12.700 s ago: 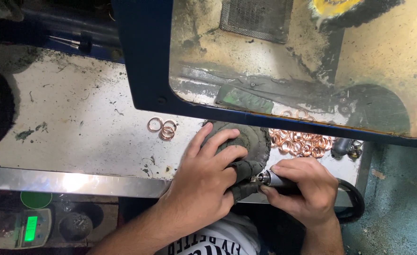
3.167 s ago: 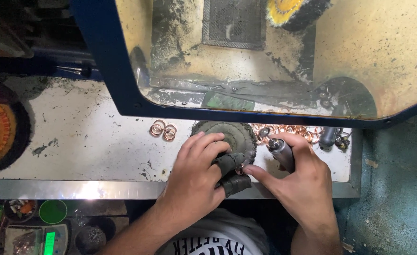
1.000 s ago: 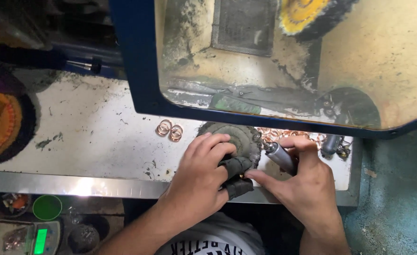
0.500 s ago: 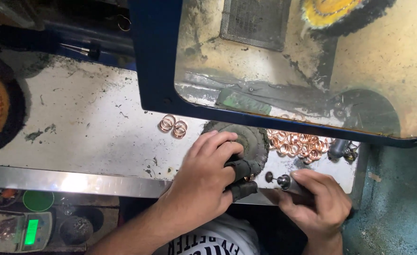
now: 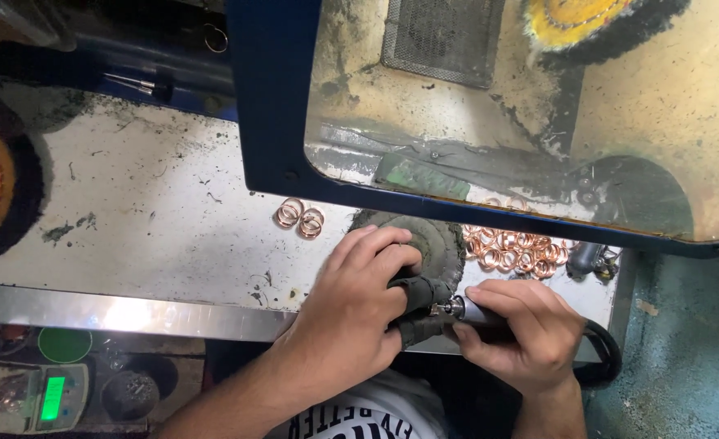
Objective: Polishing small metal rings using a handheld rotary tool and a stationary polishing wheel at a workbench.
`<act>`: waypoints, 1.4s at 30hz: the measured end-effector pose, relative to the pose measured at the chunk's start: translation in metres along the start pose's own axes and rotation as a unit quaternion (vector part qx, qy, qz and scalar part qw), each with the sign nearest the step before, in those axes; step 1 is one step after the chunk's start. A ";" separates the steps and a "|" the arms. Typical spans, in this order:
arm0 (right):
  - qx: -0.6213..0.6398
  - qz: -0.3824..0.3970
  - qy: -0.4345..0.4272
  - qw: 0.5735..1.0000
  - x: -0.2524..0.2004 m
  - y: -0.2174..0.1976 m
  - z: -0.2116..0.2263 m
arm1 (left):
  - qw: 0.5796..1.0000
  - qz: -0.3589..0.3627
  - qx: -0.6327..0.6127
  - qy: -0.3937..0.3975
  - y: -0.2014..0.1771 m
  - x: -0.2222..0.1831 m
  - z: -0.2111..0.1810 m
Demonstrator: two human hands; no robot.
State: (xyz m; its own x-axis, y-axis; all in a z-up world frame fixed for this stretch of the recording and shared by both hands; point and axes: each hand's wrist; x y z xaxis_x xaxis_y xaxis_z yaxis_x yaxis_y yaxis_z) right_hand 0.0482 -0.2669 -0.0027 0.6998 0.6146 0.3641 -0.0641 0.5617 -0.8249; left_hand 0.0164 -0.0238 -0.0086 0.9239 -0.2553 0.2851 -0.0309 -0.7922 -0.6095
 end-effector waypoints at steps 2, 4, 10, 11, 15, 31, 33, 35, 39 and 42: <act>0.005 0.003 0.002 1.000 0.000 0.001 -0.001 | 1.000 0.003 -0.001 -0.002 0.000 0.000 0.000; 0.010 0.006 0.005 1.000 0.000 0.001 -0.002 | 1.000 0.006 -0.001 -0.004 0.000 0.000 0.000; 0.024 0.018 0.004 1.000 -0.002 0.000 -0.005 | 1.000 0.008 -0.001 0.002 0.001 0.000 0.000; 0.034 0.018 0.006 0.999 -0.001 0.000 -0.004 | 1.000 0.005 -0.001 0.001 0.001 0.000 0.000; 0.050 -0.001 0.005 0.999 0.002 0.000 -0.003 | 1.000 0.007 -0.003 -0.002 0.000 0.001 -0.001; 0.046 0.013 0.009 0.999 -0.001 0.003 -0.005 | 1.000 0.006 0.010 -0.001 0.003 0.000 0.001; 0.045 0.016 0.010 0.999 -0.001 0.002 -0.005 | 1.000 0.011 0.005 -0.006 0.001 0.000 0.000; 0.045 0.016 0.015 0.999 -0.002 0.002 -0.006 | 1.000 0.010 0.006 -0.005 0.002 0.000 0.000; 0.048 0.014 0.033 0.998 -0.004 0.002 -0.006 | 1.000 0.006 0.010 0.001 0.002 0.000 0.001; 0.063 0.010 0.030 0.998 -0.004 0.002 -0.007 | 1.000 0.002 0.006 0.005 0.002 0.000 0.000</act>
State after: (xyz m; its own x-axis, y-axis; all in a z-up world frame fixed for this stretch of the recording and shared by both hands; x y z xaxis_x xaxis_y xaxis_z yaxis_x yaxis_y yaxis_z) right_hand 0.0503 -0.2722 -0.0083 0.7386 0.5938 0.3193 -0.1638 0.6175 -0.7693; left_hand 0.0168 -0.0251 -0.0100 0.9200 -0.2634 0.2902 -0.0293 -0.7846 -0.6193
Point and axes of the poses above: each hand's wrist, its own x-axis towards the middle knuckle, its own y-axis out of the palm, z = x × y, and after that the axes turned 5 degrees about x, right-handed
